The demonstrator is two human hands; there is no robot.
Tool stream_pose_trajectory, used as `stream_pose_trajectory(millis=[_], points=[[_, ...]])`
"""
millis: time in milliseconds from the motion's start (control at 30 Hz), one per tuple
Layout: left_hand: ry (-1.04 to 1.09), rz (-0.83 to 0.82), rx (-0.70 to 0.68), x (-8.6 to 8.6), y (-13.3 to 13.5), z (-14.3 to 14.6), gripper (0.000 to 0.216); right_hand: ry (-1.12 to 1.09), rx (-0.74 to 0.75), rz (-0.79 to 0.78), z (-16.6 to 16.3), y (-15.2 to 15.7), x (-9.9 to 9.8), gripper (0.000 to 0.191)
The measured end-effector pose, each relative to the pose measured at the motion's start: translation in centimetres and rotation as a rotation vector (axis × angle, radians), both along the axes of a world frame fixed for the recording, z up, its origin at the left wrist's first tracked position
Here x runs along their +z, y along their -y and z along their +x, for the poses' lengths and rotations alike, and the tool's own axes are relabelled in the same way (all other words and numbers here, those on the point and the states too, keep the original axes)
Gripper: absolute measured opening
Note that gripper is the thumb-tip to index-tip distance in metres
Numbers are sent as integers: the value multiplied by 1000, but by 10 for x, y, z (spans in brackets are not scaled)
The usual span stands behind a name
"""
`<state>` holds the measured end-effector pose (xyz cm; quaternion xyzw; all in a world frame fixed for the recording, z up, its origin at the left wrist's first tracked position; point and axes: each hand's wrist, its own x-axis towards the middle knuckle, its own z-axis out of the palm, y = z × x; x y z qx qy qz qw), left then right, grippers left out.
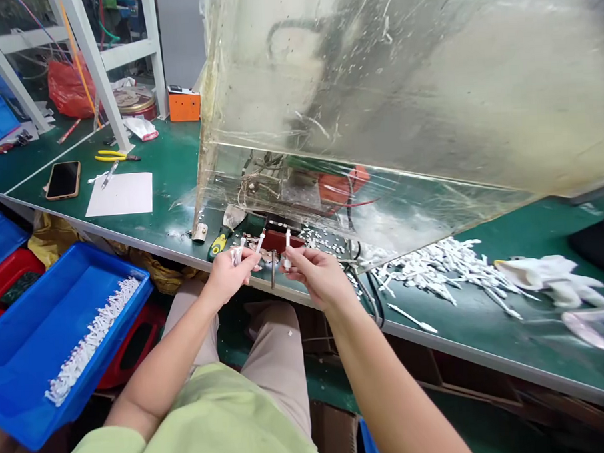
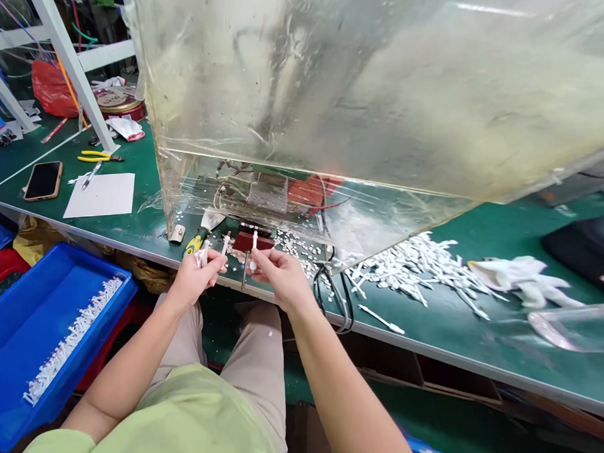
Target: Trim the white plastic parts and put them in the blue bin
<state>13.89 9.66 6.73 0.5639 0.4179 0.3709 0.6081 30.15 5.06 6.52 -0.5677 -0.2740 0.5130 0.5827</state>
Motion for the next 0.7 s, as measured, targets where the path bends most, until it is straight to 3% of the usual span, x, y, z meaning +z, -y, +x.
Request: stream_pose_trajectory(millis=[167, 433, 700], points=[[25, -40, 27, -2, -1, -10, 27, -134, -35, -54, -7, -23, -4, 38], [84, -85, 46, 0, 0, -15, 29, -294, -104, -131, -13, -34, 4, 8], [112, -106, 37, -2, 0, -13, 30, -282, -95, -153, -13, -38, 8, 13]])
